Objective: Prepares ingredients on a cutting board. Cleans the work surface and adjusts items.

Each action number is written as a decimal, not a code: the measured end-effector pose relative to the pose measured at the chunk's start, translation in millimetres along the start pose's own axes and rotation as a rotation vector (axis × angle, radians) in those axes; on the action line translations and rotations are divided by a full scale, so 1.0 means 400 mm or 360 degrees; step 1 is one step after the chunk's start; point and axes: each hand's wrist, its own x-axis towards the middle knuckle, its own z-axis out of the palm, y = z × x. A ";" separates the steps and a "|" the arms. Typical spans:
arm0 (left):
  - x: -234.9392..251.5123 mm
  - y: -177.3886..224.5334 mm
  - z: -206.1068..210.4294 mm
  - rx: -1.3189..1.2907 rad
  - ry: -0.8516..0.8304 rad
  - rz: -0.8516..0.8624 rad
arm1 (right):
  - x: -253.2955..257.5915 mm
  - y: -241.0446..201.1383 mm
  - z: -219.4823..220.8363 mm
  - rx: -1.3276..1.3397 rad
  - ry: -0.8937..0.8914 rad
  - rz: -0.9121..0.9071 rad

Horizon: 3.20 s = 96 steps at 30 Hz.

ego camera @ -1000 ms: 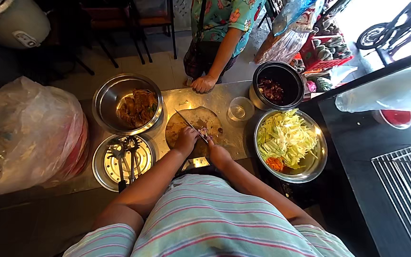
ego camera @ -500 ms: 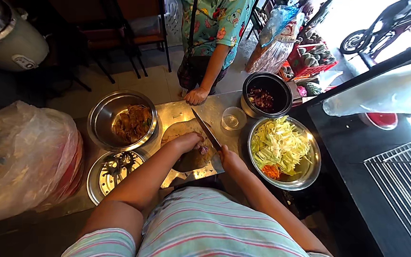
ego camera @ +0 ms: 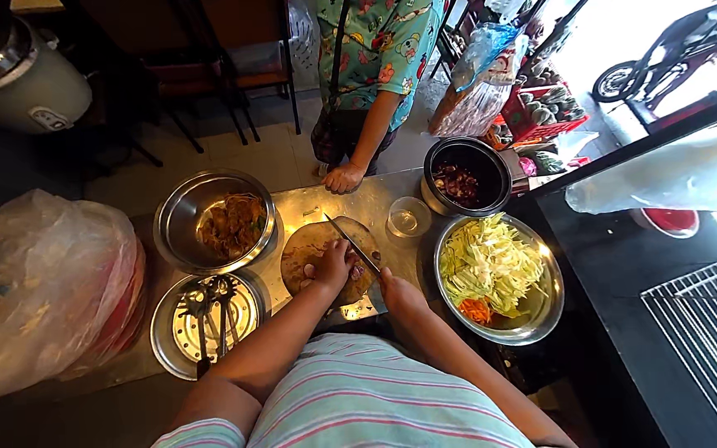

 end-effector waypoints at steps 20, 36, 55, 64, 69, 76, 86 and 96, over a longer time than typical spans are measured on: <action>-0.015 -0.023 0.006 0.0158 -0.0052 0.0217 | 0.025 -0.046 -0.049 -0.0142 -0.0122 -0.0052; -0.024 -0.023 0.003 0.0087 -0.0029 0.0149 | 0.029 -0.055 -0.068 -0.0204 -0.0123 -0.0100; -0.055 -0.055 0.009 0.0336 -0.0337 0.0790 | 0.102 -0.028 -0.033 -0.0079 -0.0073 -0.0278; -0.094 -0.037 0.020 0.0299 -0.0192 0.0346 | -0.008 -0.048 -0.024 -0.0159 -0.0134 -0.0041; -0.079 -0.045 0.030 0.0180 -0.0059 0.0245 | -0.006 -0.051 0.028 -0.0108 -0.0110 -0.0005; -0.072 -0.054 0.042 0.0165 -0.0008 0.0269 | 0.091 -0.050 0.061 0.0042 -0.0005 -0.0221; -0.072 -0.069 0.027 0.0226 -0.0063 0.0226 | 0.034 -0.060 0.071 0.0030 -0.0096 -0.0096; -0.116 -0.055 0.004 0.0150 -0.0032 0.0152 | 0.010 -0.095 0.014 0.0010 -0.0147 -0.0173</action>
